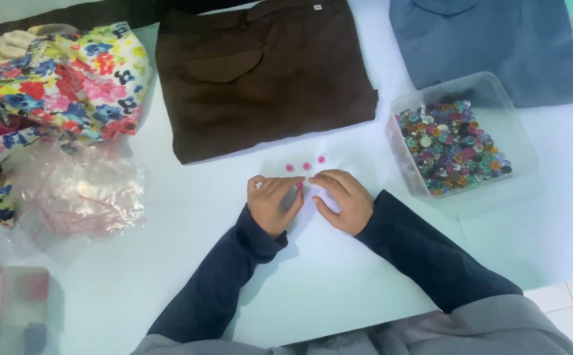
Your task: Sorting specific pink buttons from a mixed container and placing them into a small plastic bag.
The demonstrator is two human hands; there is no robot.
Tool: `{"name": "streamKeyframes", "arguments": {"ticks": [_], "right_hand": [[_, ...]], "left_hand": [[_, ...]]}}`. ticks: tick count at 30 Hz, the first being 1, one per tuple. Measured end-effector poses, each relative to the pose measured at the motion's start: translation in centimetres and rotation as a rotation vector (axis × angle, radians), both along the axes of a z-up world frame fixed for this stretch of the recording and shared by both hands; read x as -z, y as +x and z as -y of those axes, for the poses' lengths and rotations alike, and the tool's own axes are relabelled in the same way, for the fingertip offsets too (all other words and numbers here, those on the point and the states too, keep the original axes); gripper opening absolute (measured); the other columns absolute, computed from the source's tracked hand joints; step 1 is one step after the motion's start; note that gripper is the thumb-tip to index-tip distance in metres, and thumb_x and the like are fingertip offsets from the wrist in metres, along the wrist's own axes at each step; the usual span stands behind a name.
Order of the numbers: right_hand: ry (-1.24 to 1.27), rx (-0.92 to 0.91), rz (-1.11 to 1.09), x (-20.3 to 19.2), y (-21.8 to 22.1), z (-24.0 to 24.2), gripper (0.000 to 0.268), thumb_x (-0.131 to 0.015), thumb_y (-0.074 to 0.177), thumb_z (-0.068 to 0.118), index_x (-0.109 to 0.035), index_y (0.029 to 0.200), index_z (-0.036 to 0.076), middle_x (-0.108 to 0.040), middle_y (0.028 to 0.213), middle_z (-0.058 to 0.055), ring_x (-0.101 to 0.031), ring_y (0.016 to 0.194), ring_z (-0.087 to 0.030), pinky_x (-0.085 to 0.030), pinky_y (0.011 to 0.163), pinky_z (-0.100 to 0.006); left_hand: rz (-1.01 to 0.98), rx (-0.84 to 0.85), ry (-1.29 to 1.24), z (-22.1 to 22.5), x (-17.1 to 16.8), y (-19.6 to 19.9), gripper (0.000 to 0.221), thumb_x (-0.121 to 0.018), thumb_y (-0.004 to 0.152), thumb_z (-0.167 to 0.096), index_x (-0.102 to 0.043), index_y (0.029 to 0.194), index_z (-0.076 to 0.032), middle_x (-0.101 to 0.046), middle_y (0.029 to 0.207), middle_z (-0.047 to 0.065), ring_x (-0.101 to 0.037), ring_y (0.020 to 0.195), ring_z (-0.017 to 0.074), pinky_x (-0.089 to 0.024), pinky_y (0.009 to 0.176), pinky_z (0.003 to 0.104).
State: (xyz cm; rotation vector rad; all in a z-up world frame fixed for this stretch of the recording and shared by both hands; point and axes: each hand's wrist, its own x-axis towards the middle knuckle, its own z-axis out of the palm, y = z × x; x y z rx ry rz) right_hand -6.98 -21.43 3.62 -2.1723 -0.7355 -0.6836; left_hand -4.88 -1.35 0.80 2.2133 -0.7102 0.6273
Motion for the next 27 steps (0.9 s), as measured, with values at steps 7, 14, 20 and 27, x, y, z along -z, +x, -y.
{"name": "streamKeyframes", "arguments": {"ticks": [7, 14, 20, 27], "right_hand": [[-0.019, 0.152, -0.242, -0.1, 1.9, 0.8, 0.036, -0.072, 0.092, 0.009, -0.064, 0.126, 0.01, -0.062, 0.117, -0.013, -0.064, 0.106, -0.037, -0.05, 0.092, -0.049], [-0.239, 0.217, -0.267, 1.8, 4.6, 1.5, 0.039, -0.075, 0.091, 0.027, -0.065, 0.128, 0.018, -0.061, 0.113, -0.003, -0.059, 0.109, -0.026, -0.043, 0.092, -0.041], [-0.274, 0.215, -0.27, 3.0, 5.3, 1.9, 0.023, -0.071, 0.094, 0.023, -0.071, 0.117, 0.02, -0.061, 0.105, 0.0, -0.058, 0.103, -0.023, -0.043, 0.087, -0.038], [-0.197, 0.251, -0.286, 3.3, 4.9, 2.0, 0.015, -0.072, 0.097, 0.021, -0.074, 0.112, 0.023, -0.063, 0.1, 0.002, -0.059, 0.1, -0.022, -0.042, 0.087, -0.036]], "left_hand": [[-0.182, -0.132, 0.163, -4.1, 0.2, 2.2, 0.018, -0.071, 0.093, -0.022, -0.075, 0.11, -0.017, -0.073, 0.107, 0.0, -0.065, 0.102, 0.0224, -0.038, 0.097, 0.046], [-0.256, -0.146, 0.224, -3.6, 1.2, 3.5, 0.022, -0.064, 0.093, -0.025, -0.075, 0.11, -0.018, -0.07, 0.101, 0.002, -0.063, 0.1, 0.022, -0.037, 0.095, 0.043], [-0.252, -0.13, 0.145, -3.5, 1.7, 3.9, 0.023, -0.065, 0.089, -0.023, -0.075, 0.11, -0.02, -0.069, 0.095, 0.001, -0.063, 0.095, 0.0234, -0.038, 0.091, 0.042], [-0.304, -0.122, 0.155, -3.9, 1.5, 4.0, 0.021, -0.065, 0.087, -0.025, -0.074, 0.106, -0.022, -0.068, 0.098, 0.0, -0.061, 0.097, 0.0221, -0.037, 0.094, 0.042]]}}
